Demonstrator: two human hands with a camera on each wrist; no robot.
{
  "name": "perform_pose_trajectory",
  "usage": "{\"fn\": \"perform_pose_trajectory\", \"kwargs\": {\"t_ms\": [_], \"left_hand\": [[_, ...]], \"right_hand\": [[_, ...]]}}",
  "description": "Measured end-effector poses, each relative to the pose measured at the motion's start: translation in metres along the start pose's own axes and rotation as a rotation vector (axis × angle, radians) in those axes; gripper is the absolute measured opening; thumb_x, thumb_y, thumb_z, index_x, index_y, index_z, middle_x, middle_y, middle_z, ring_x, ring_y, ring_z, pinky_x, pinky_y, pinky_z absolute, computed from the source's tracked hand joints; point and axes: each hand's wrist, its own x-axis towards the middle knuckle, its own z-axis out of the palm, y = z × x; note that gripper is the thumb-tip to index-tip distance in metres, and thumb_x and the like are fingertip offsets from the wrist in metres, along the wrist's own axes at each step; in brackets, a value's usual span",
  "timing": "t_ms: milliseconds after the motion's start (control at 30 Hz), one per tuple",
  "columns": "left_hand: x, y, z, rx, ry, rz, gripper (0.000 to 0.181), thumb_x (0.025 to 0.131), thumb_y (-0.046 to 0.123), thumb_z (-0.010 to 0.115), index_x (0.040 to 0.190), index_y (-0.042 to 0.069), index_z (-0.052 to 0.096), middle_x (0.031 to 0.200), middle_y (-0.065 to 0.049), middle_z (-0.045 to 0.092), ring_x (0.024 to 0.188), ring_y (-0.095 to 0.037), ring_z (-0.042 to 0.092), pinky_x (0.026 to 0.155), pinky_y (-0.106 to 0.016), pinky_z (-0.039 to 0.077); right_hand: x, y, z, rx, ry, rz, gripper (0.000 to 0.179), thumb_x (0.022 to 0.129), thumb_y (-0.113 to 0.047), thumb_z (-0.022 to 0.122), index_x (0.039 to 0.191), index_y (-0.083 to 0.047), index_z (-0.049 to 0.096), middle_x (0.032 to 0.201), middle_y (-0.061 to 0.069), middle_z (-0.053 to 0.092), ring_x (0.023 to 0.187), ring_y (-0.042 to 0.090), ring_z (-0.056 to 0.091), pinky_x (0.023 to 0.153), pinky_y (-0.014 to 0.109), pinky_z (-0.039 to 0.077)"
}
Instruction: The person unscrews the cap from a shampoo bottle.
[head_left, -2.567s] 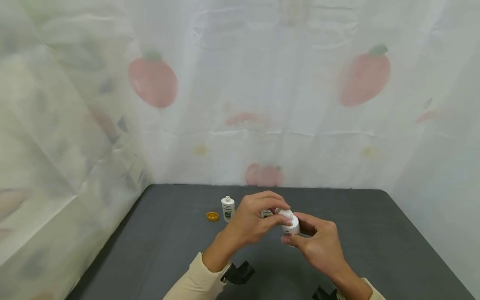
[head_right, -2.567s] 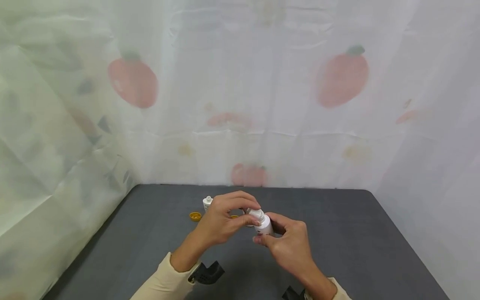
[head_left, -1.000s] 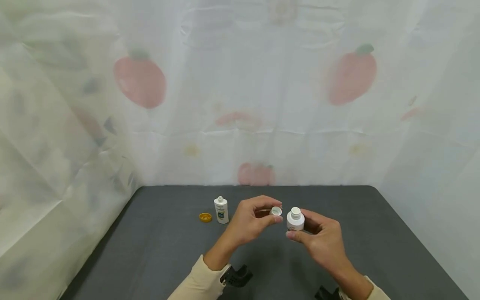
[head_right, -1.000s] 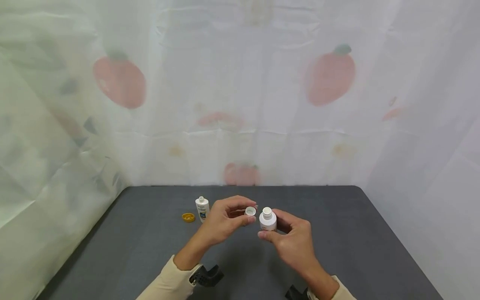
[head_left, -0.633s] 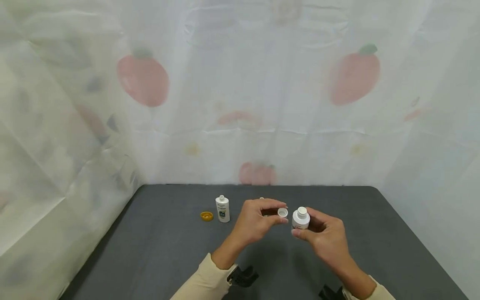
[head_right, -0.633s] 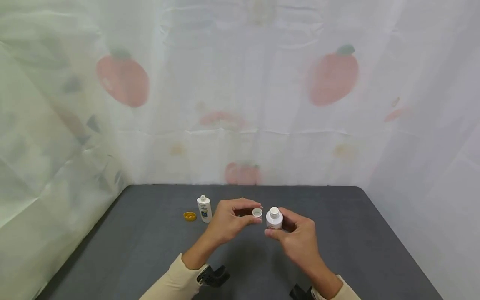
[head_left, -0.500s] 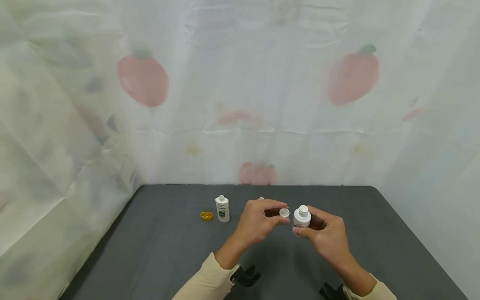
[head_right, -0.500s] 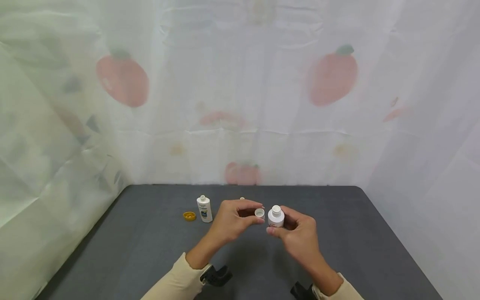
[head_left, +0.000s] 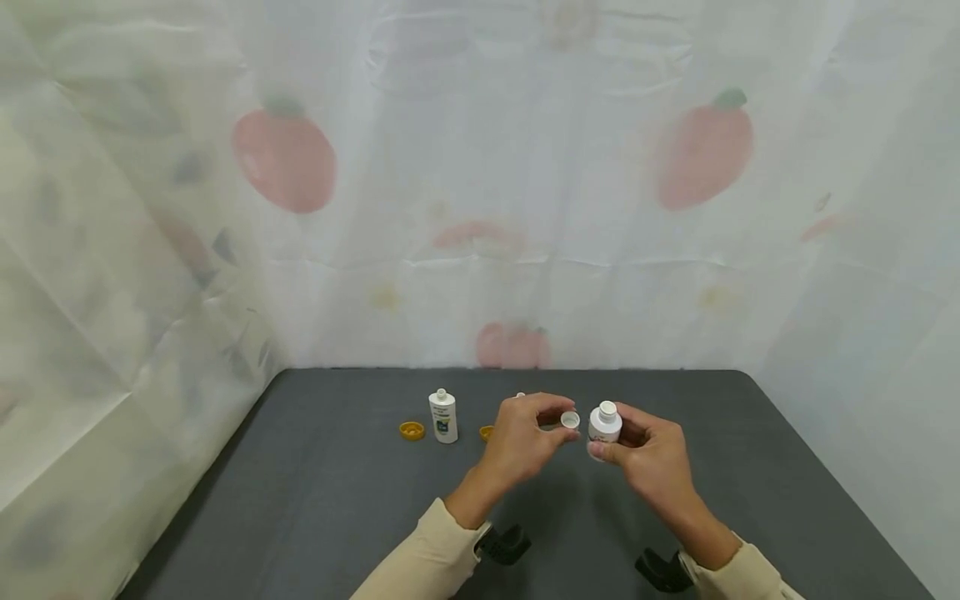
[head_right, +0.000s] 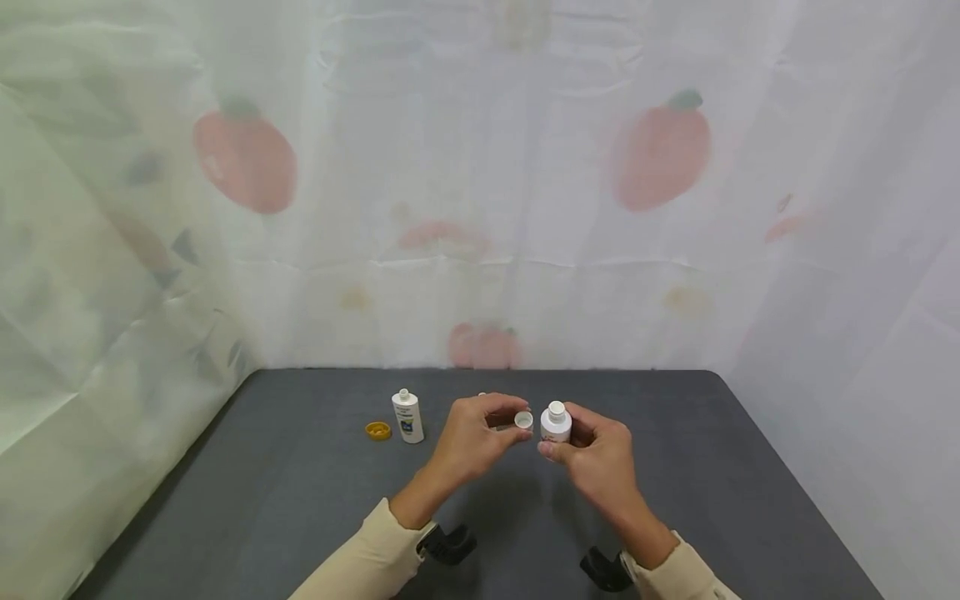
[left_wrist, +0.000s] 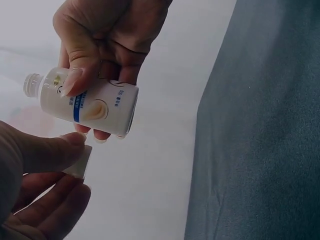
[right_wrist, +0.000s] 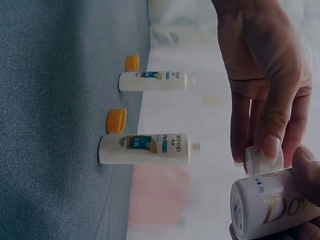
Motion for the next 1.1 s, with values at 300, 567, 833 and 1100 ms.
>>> {"fn": "perform_pose_trajectory", "kwargs": {"t_ms": [300,567,833,1100], "left_hand": [[0.005,-0.008,0.006,0.006,-0.009,-0.020,0.028,0.087,0.008,0.084,0.114,0.007,0.080,0.104,-0.011,0.081,0.089,-0.018,0.080,0.077,-0.016,0.060],[0.008,-0.017,0.014,0.063,0.010,-0.045,0.028,0.086,0.008,0.085,0.114,0.006,0.080,0.101,-0.010,0.082,0.089,-0.019,0.080,0.081,-0.026,0.063],[0.009,-0.023,0.025,0.041,0.020,-0.078,0.028,0.087,0.005,0.084,0.115,0.005,0.079,0.103,-0.012,0.082,0.092,-0.021,0.080,0.076,-0.018,0.061],[0.011,-0.028,0.029,0.126,0.064,-0.085,0.028,0.087,0.007,0.084,0.115,0.006,0.080,0.103,-0.010,0.082,0.091,-0.020,0.080,0.076,-0.022,0.062]], "right_hand": [[0.007,0.006,0.002,-0.008,0.021,0.022,0.058,0.082,0.001,0.086,0.136,0.004,0.066,0.125,0.026,0.073,0.101,0.002,0.073,0.082,0.017,0.060],[0.013,0.014,0.003,-0.027,0.039,0.024,0.058,0.084,0.001,0.085,0.138,0.004,0.065,0.127,0.027,0.072,0.111,0.023,0.076,0.087,0.026,0.063],[0.020,0.020,0.005,-0.017,0.067,0.052,0.058,0.082,0.004,0.084,0.137,0.004,0.065,0.126,0.028,0.072,0.093,-0.016,0.064,0.084,0.013,0.058],[0.029,0.030,0.007,-0.054,0.093,0.055,0.056,0.083,0.000,0.086,0.136,-0.001,0.068,0.126,0.025,0.073,0.100,-0.002,0.071,0.085,0.016,0.059]]}}
